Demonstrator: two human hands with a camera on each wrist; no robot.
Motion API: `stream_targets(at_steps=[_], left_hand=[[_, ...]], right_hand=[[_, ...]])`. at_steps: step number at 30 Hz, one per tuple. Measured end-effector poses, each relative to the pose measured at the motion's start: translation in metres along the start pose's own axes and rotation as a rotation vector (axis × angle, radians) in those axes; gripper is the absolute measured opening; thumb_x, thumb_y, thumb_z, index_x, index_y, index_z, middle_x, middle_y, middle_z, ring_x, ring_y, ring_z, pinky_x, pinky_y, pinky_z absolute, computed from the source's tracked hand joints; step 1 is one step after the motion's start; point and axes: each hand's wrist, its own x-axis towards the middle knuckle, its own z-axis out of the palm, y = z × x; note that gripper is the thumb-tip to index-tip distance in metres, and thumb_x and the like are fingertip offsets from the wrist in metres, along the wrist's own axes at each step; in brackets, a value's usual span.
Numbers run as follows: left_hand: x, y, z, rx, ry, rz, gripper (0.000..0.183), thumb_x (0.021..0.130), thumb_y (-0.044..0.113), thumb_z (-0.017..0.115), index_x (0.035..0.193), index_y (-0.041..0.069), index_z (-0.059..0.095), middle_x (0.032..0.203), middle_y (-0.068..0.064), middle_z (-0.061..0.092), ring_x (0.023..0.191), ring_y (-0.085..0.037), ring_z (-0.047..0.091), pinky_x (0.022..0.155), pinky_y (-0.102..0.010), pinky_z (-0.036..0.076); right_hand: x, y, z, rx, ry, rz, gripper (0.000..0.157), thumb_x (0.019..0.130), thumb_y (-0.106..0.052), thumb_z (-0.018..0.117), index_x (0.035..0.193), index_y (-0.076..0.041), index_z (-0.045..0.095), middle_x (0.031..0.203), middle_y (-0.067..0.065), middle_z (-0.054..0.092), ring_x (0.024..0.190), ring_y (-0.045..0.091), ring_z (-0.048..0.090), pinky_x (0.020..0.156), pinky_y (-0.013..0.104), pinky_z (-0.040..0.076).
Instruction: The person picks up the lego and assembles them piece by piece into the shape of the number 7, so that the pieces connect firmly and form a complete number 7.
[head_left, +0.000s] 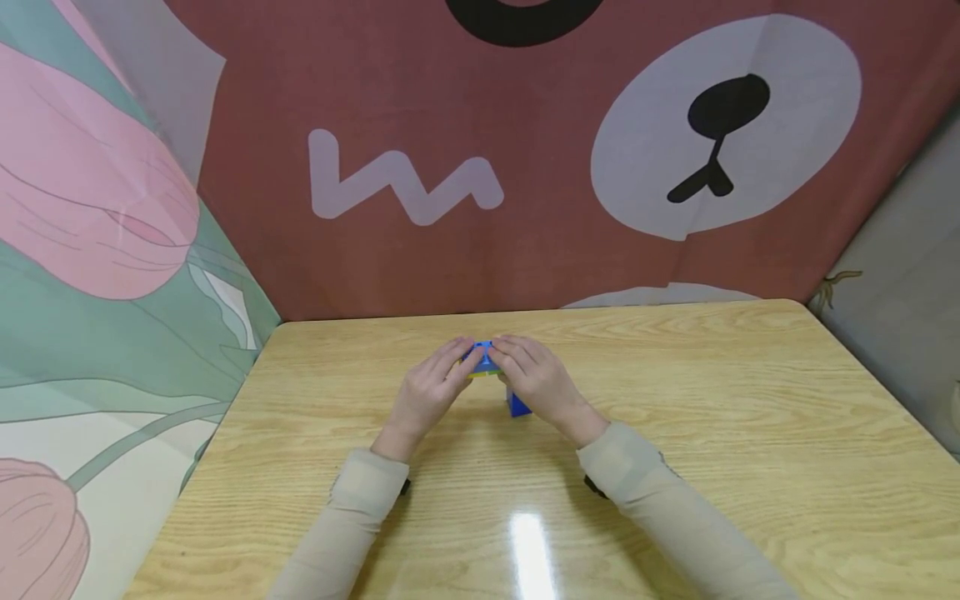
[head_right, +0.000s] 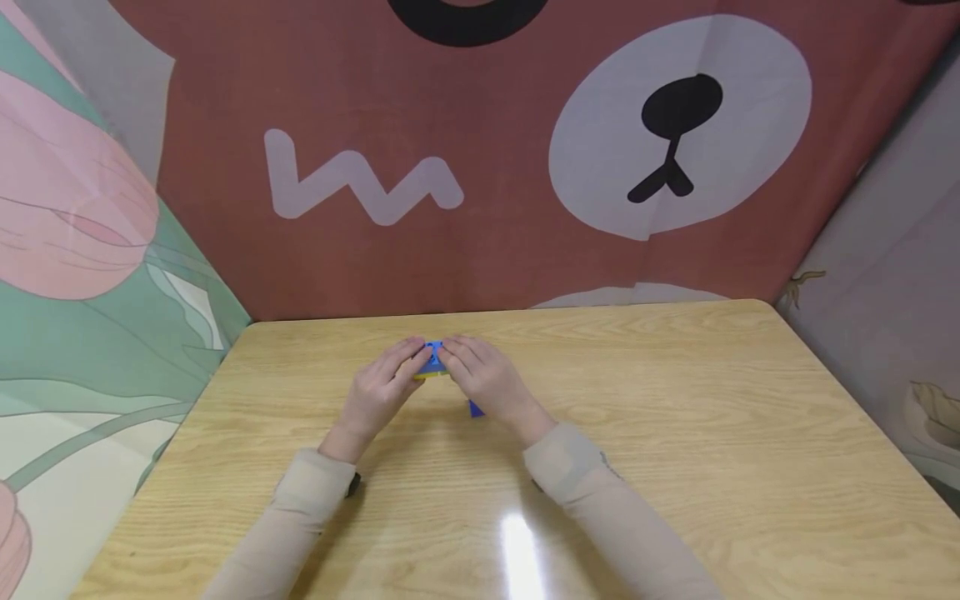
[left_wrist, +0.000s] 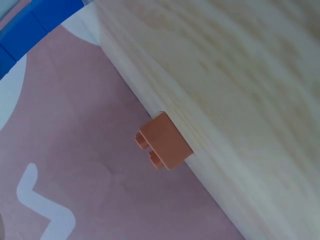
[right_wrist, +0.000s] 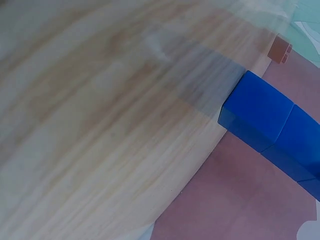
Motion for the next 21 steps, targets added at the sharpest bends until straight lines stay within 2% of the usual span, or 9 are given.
stream_targets(at_steps=[2, 4, 7, 12, 17, 21], left_hand=[[-0.0001, -0.0002, 0.0009, 0.013, 0.008, 0.008, 0.028, 0.102, 0.019, 0.042, 0.114, 0.008, 0.064, 0.108, -0.012, 0.068, 0.095, -0.024, 0.069, 0.080, -0.027, 0.058], [-0.0005, -0.0002, 0.0014, 0.017, 0.009, 0.013, 0.028, 0.102, 0.019, 0.041, 0.114, 0.009, 0.064, 0.108, -0.012, 0.068, 0.094, -0.024, 0.069, 0.079, -0.027, 0.058], [-0.0015, -0.0002, 0.0025, 0.017, 0.010, 0.012, 0.027, 0.102, 0.020, 0.042, 0.115, 0.009, 0.063, 0.108, -0.013, 0.068, 0.094, -0.025, 0.069, 0.079, -0.028, 0.058], [-0.0027, -0.0001, 0.0023, -0.014, -0.001, -0.009, 0.026, 0.094, 0.021, 0.057, 0.117, 0.009, 0.062, 0.109, -0.014, 0.067, 0.096, -0.026, 0.069, 0.081, -0.028, 0.058], [-0.0019, 0.0001, 0.0003, -0.039, -0.014, -0.026, 0.048, 0.072, 0.017, 0.077, 0.117, 0.008, 0.062, 0.109, -0.013, 0.068, 0.096, -0.026, 0.069, 0.081, -0.029, 0.058], [-0.0020, -0.0001, -0.0005, -0.040, -0.024, -0.031, 0.056, 0.065, 0.015, 0.082, 0.117, 0.008, 0.063, 0.110, -0.013, 0.068, 0.097, -0.026, 0.069, 0.082, -0.029, 0.057]], right_hand=[[0.0000, -0.0001, 0.0001, 0.001, -0.001, 0.002, 0.041, 0.071, -0.009, 0.079, 0.107, 0.001, 0.061, 0.104, 0.012, 0.066, 0.098, 0.023, 0.065, 0.090, 0.030, 0.053], [-0.0004, -0.0001, 0.0005, 0.004, -0.001, 0.005, 0.047, 0.066, -0.008, 0.082, 0.107, 0.001, 0.061, 0.103, 0.012, 0.066, 0.099, 0.023, 0.065, 0.090, 0.030, 0.053], [-0.0004, -0.0001, 0.0010, 0.002, 0.004, 0.006, 0.049, 0.063, -0.009, 0.082, 0.106, 0.001, 0.061, 0.103, 0.012, 0.066, 0.098, 0.023, 0.065, 0.089, 0.030, 0.053], [0.0004, -0.0001, 0.0015, -0.011, 0.010, 0.005, 0.050, 0.062, -0.010, 0.083, 0.106, 0.001, 0.062, 0.103, 0.011, 0.066, 0.098, 0.023, 0.065, 0.089, 0.029, 0.053], [0.0004, -0.0002, 0.0016, 0.001, 0.013, 0.009, 0.051, 0.062, -0.009, 0.083, 0.107, 0.001, 0.062, 0.103, 0.012, 0.067, 0.098, 0.023, 0.065, 0.089, 0.029, 0.054], [-0.0006, 0.0003, 0.0019, 0.027, 0.016, 0.018, 0.045, 0.068, -0.010, 0.079, 0.108, 0.001, 0.062, 0.103, 0.012, 0.067, 0.098, 0.024, 0.066, 0.087, 0.031, 0.054]])
